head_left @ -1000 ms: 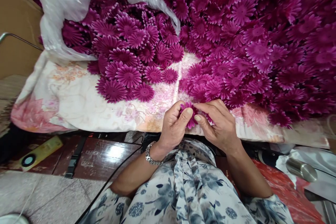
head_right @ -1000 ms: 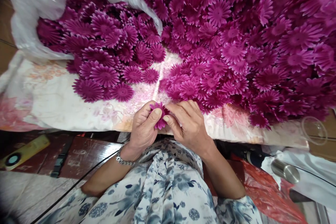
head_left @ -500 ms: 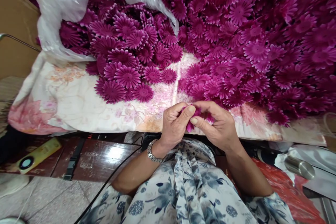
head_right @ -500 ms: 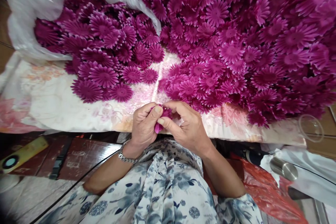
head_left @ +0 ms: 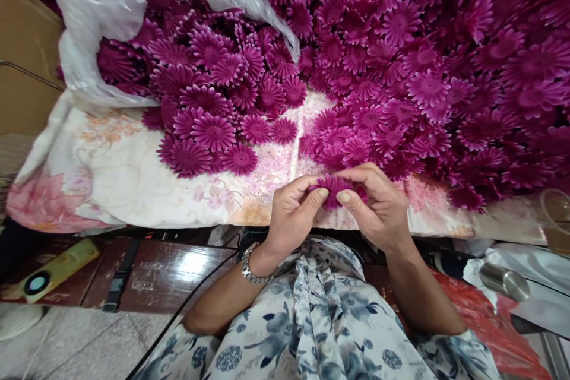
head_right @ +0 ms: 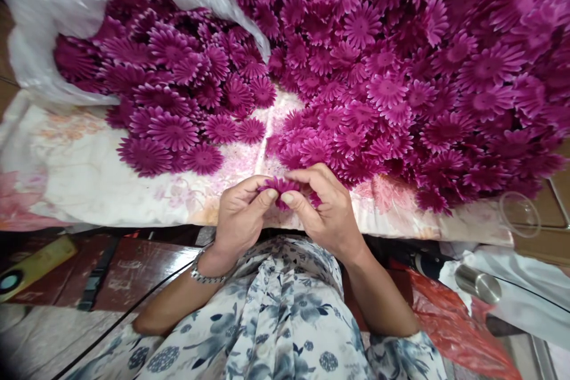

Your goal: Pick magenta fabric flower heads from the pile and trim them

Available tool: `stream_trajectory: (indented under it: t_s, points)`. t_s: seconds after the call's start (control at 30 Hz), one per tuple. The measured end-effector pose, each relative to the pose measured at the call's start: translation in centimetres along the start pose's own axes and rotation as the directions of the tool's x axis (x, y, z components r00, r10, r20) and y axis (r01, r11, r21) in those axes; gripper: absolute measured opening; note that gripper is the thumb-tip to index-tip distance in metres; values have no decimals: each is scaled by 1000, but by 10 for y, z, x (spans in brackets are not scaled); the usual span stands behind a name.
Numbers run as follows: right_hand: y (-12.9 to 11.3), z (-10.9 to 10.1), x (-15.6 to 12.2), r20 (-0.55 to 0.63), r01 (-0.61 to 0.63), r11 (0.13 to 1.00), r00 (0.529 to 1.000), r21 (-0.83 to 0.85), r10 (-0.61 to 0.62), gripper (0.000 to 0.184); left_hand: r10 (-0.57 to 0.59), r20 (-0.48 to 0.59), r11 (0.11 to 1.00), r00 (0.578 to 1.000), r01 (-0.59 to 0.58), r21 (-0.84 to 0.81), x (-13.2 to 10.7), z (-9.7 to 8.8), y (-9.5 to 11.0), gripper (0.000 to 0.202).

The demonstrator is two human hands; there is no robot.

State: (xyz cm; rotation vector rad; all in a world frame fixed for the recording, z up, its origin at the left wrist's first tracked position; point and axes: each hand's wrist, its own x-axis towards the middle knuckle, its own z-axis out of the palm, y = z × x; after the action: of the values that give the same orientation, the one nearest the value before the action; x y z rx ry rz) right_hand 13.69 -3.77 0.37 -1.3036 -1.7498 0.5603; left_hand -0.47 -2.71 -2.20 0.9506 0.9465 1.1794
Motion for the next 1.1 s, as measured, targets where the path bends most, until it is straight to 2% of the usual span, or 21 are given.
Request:
stream_trajectory:
  t_s: [0.1, 0.2, 0.27, 0.37, 0.5, 0.6, 0.77, 0.9, 1.0, 1.1]
  points:
    - [-2, 6, 0, -72, 106, 989, 991, -100, -114, 2, 68, 43, 969, 997, -77, 233, -2, -1, 3, 29]
    - [-1, 18, 2, -113, 306, 922, 934, -238, -339, 4, 142, 69, 938, 987, -157, 310, -3, 4, 3, 34]
    - [0, 24, 4, -152, 351, 878, 897, -324, -415, 8, 178, 78, 922, 981, -194, 335, -3, 8, 2, 31]
    - [0, 27, 8, -229, 292, 872, 887, -394, -400, 9, 218, 70, 905, 974, -228, 360, -5, 12, 0, 24]
    - [1, 25, 8, -205, 319, 842, 876, -434, -438, 7, 231, 64, 897, 971, -238, 373, -5, 14, -3, 13]
    - [2, 23, 8, -220, 236, 860, 905, -453, -365, 8, 218, 72, 899, 973, -229, 373, -4, 14, -6, 11]
    - [8, 22, 10, -171, 282, 875, 913, -394, -371, 7, 223, 96, 899, 970, -243, 365, 1, 13, -10, 11]
    - [12, 21, 10, -202, 221, 919, 934, -325, -296, 6, 232, 96, 875, 968, -251, 413, 3, 12, -12, 12]
    - [10, 21, 9, -154, 274, 930, 936, -244, -316, 8, 250, 61, 888, 966, -254, 384, 4, 12, -12, 15]
    - [11, 20, 11, -159, 292, 925, 929, -242, -335, 11, 220, 75, 912, 973, -232, 337, 2, 13, -12, 16]
